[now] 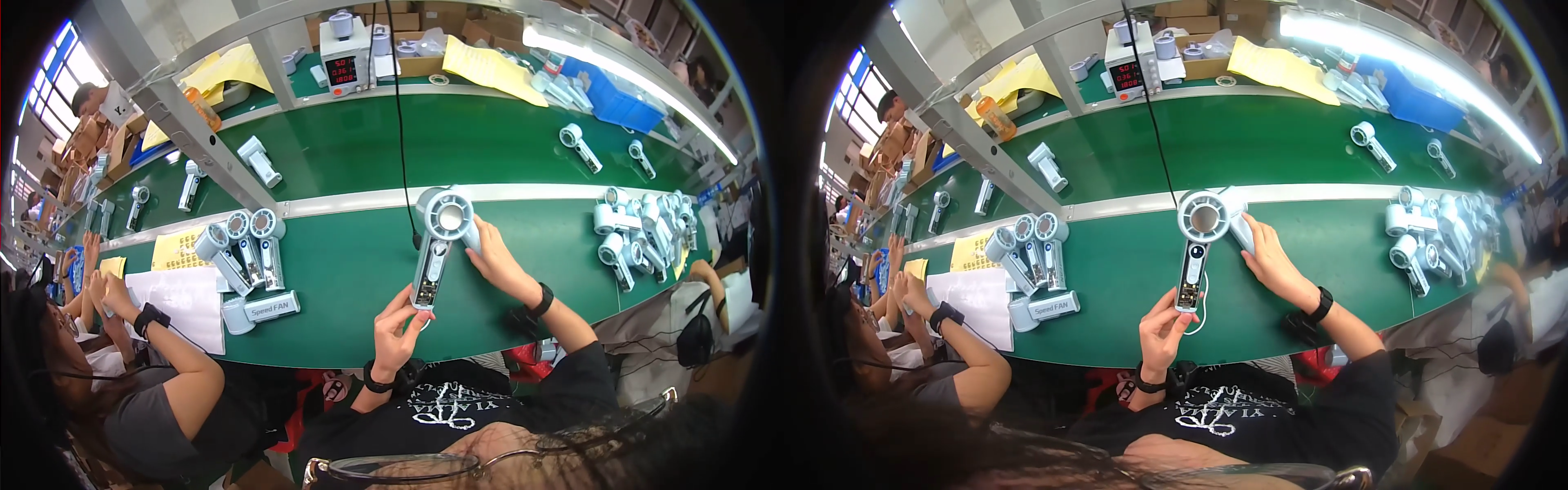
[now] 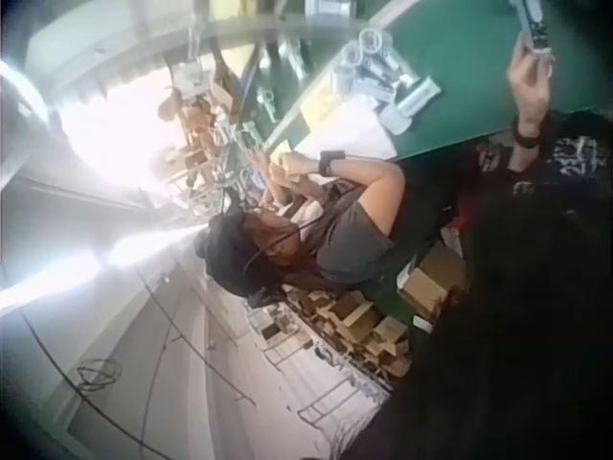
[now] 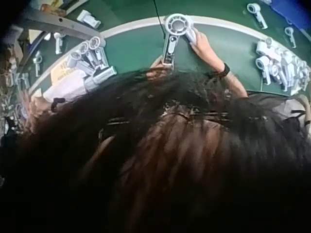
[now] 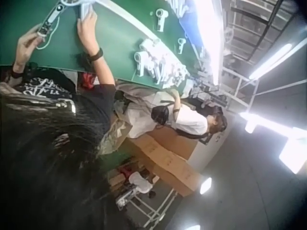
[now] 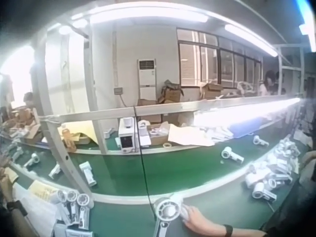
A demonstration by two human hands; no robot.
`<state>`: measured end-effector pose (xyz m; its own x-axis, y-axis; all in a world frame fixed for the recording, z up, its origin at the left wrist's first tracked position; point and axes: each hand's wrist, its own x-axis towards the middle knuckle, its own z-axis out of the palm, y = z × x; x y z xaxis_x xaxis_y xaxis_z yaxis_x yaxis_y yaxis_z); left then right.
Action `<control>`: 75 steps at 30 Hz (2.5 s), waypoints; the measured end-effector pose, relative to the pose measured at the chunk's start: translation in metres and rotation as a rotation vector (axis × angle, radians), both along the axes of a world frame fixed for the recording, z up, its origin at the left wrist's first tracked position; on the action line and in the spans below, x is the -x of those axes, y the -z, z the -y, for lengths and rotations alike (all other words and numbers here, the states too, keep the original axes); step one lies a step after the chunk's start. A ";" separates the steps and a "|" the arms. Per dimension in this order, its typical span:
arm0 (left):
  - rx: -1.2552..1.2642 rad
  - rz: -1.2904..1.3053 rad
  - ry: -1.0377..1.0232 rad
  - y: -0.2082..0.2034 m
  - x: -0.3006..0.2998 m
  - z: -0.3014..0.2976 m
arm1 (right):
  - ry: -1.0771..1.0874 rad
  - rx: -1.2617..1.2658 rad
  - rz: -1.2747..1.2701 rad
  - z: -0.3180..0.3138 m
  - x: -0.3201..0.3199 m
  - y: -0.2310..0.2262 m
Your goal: The person tests a handheld fan by plugging a cable into its base, pressing buttons, and observing the display before setting it aside and repeating the process with another fan.
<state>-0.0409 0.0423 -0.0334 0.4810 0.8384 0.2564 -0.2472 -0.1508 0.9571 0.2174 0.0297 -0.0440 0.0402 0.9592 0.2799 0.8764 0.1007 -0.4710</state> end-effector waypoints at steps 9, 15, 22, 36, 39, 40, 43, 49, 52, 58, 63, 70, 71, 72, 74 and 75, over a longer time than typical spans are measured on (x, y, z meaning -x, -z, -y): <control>0.002 -0.015 0.389 -0.017 -0.005 0.014 | -0.437 -0.259 -0.694 0.030 -0.002 -0.099; -0.037 -0.113 0.419 -0.038 -0.007 0.014 | -0.448 -0.360 -0.638 0.047 -0.016 -0.088; -0.139 -0.144 0.436 -0.048 -0.003 0.014 | -0.466 -0.541 -0.547 0.062 -0.020 -0.097; -0.082 -0.220 0.221 -0.036 -0.007 0.010 | 0.611 -0.272 -0.479 -0.091 -0.157 -0.061; -0.080 -0.217 0.196 -0.032 -0.006 0.007 | 0.786 -0.140 -0.570 -0.141 -0.182 -0.030; -0.080 -0.211 0.179 -0.031 -0.006 0.006 | 0.783 -0.144 -0.570 -0.154 -0.191 -0.018; -0.077 -0.207 0.149 -0.031 -0.005 0.003 | 0.784 -0.259 -0.398 -0.169 -0.209 0.004; 0.019 -0.192 0.091 -0.025 0.004 0.001 | 0.428 -0.210 0.360 -0.106 -0.111 -0.004; 0.040 -0.191 0.101 -0.026 0.000 0.001 | 0.108 0.065 0.285 -0.041 -0.052 0.015; 0.003 -0.177 0.170 -0.024 -0.005 0.000 | 0.106 -0.005 -0.020 -0.002 -0.003 0.001; 0.042 -0.207 0.208 -0.024 -0.007 0.004 | 0.274 0.143 -0.354 0.012 0.018 -0.031; 0.064 -0.207 0.254 -0.027 -0.016 0.013 | -0.051 0.142 -1.255 0.032 0.012 -0.046; 0.051 -0.207 0.249 -0.027 -0.018 0.015 | -0.015 0.063 -1.220 0.034 0.017 -0.044; 0.038 -0.207 0.244 -0.028 -0.021 0.017 | 0.021 -0.015 -1.184 0.036 0.022 -0.041; 0.028 -0.209 0.237 -0.030 -0.026 0.020 | 0.055 -0.088 -1.150 0.038 0.030 -0.041; 0.005 -0.221 0.225 -0.032 -0.029 0.021 | 0.043 -0.109 -1.202 0.039 0.034 -0.048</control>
<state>-0.0118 0.0212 -0.0016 0.6984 0.7054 0.1212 -0.0595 -0.1115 0.9920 0.1832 -0.0091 0.0041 0.3617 0.9243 0.1216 -0.1124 0.1727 -0.9785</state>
